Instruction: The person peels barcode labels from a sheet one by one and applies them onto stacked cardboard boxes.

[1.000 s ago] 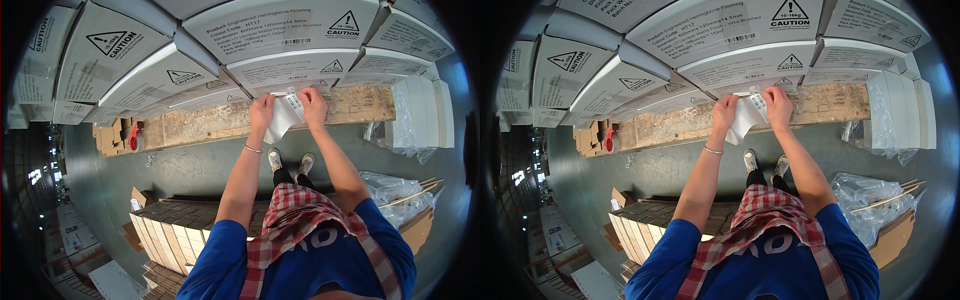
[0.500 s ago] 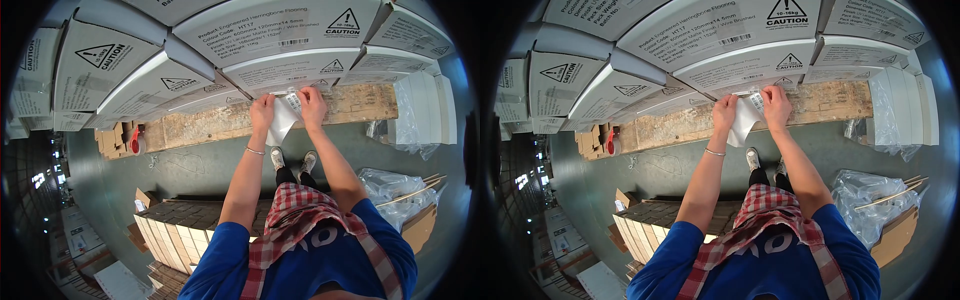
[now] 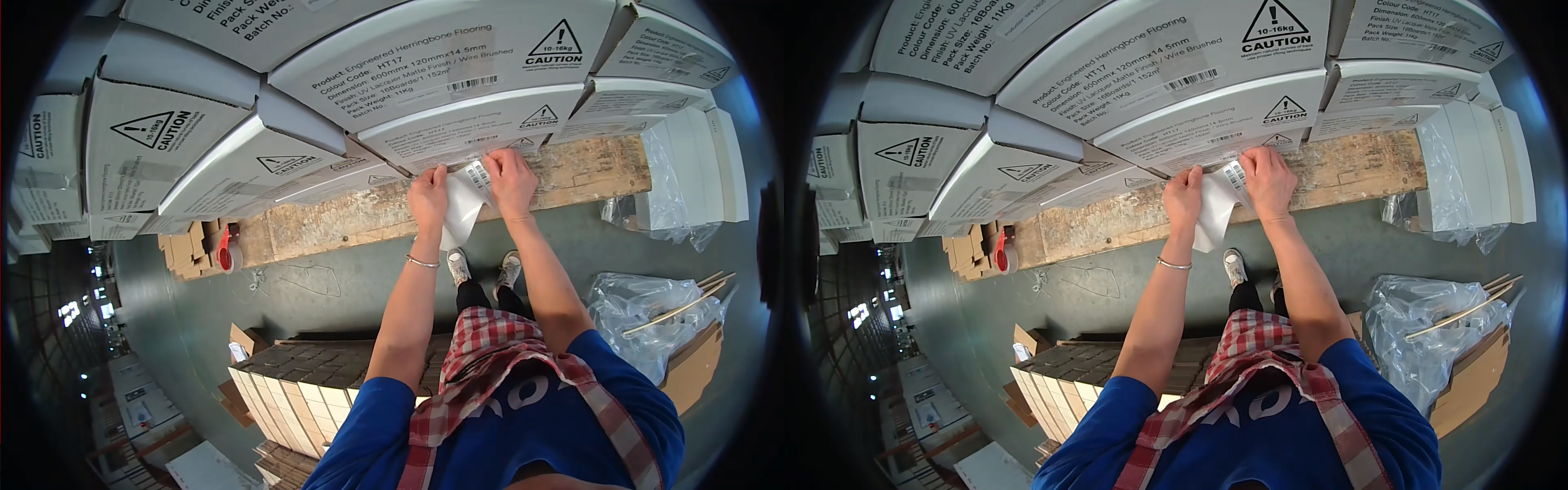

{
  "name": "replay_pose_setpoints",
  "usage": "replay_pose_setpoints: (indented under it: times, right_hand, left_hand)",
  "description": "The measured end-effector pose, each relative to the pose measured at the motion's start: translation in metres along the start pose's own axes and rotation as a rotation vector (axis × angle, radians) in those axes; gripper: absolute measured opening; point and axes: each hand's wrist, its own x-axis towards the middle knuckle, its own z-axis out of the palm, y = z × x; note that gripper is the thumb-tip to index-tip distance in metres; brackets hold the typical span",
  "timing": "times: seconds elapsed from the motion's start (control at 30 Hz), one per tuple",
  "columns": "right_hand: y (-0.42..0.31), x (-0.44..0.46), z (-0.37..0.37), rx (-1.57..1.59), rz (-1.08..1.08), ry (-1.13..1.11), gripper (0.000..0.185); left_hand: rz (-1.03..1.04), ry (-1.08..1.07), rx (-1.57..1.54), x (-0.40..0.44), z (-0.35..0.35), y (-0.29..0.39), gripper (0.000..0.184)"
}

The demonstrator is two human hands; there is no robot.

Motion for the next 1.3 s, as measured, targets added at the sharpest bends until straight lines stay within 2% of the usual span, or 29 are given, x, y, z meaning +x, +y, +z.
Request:
replay_pose_setpoints:
  times: [0.07, 0.1, 0.2, 0.23, 0.3, 0.33, 0.43, 0.5, 0.57, 0.6, 0.67, 0.73, 0.77, 0.8, 0.83, 0.87, 0.93, 1.0, 1.03, 1.17, 1.23, 1.3]
  right_hand:
    - [0.005, -0.002, -0.006, -0.069, 0.188, -0.135, 0.017]
    - [0.008, -0.003, -0.011, -0.071, 0.183, -0.135, 0.017]
    - [0.015, 0.005, -0.023, -0.02, -0.05, 0.071, 0.014]
    - [0.011, 0.006, -0.021, -0.021, -0.054, 0.077, 0.014]
    - [-0.011, 0.003, -0.016, 0.032, -0.219, -0.121, 0.01]
    - [-0.016, 0.003, -0.014, 0.059, -0.303, -0.217, 0.01]
    - [0.005, 0.007, -0.024, 0.004, -0.291, -0.138, 0.009]
    - [0.022, 0.011, -0.038, -0.022, -0.296, -0.095, 0.01]
    - [0.03, 0.017, -0.056, -0.121, 0.032, -0.109, 0.01]
    - [0.012, 0.029, -0.07, -0.112, 0.011, -0.081, 0.01]
    - [-0.032, 0.048, -0.113, 0.582, 0.241, -0.247, 0.015]
    - [-0.113, 0.07, -0.185, 0.976, 0.086, -0.296, 0.019]
    - [-0.147, 0.078, -0.218, 1.089, -0.119, -0.294, 0.026]
    - [-0.179, 0.088, -0.249, 1.263, -0.372, -0.28, 0.04]
    - [-0.211, 0.091, -0.284, 1.291, -0.335, -0.275, 0.059]
    - [-0.238, 0.103, -0.293, 1.44, -0.748, -0.121, 0.067]
    - [-0.247, 0.094, -0.314, 1.455, -0.809, -0.131, 0.067]
    - [-0.265, 0.086, -0.322, 1.472, -0.912, -0.13, 0.066]
    - [-0.287, 0.113, -0.315, 1.479, -0.962, -0.128, 0.065]
    - [-0.295, 0.108, -0.327, 1.524, -1.053, -0.121, 0.063]
    - [-0.294, 0.117, -0.333, 1.531, -1.165, -0.087, 0.062]
    - [-0.298, 0.114, -0.342, 1.525, -1.256, -0.041, 0.061]
  left_hand:
    - [-0.025, -0.008, 0.019, -0.002, -0.009, -0.006, 0.026]
    - [-0.013, -0.05, -0.056, -0.003, -0.017, -0.011, 0.025]
    - [0.029, -0.126, -0.215, 0.0, -0.028, -0.008, 0.023]
    - [0.067, -0.199, -0.24, 0.0, -0.027, 0.0, 0.022]
    - [0.135, -0.349, -0.285, -0.005, -0.026, 0.01, 0.023]
    - [0.141, -0.35, -0.286, -0.003, -0.025, 0.006, 0.023]
    - [0.169, -0.221, -0.065, 0.015, -0.021, -0.026, 0.025]
    - [0.164, -0.175, -0.06, 0.01, -0.043, -0.036, 0.026]
    - [0.13, -0.148, -0.086, -0.007, -0.073, -0.039, 0.028]
    - [0.115, -0.161, -0.122, -0.019, -0.087, -0.036, 0.029]
    - [0.06, -0.169, -0.131, -0.049, -0.102, -0.039, 0.03]
    - [0.005, -0.226, -0.132, -0.086, -0.119, -0.018, 0.031]
    - [-0.021, -0.247, -0.148, -0.102, -0.121, -0.021, 0.031]
    - [-0.049, -0.268, -0.163, -0.114, -0.122, -0.021, 0.032]
    - [-0.042, -0.249, -0.169, -0.125, -0.126, -0.012, 0.032]
    - [-0.053, -0.25, -0.165, -0.139, -0.135, 0.004, 0.031]
    - [-0.072, -0.244, -0.167, -0.161, -0.145, 0.03, 0.031]
    - [-0.035, -0.207, -0.231, -0.161, -0.139, 0.021, 0.03]
    - [-0.011, -0.209, -0.278, -0.159, -0.134, 0.016, 0.03]
    - [0.039, -0.172, -0.342, -0.174, -0.14, 0.002, 0.029]
    - [0.122, -0.118, -0.365, -0.151, -0.145, 0.007, 0.029]
    - [0.108, -0.113, -0.377, -0.154, -0.153, 0.009, 0.029]
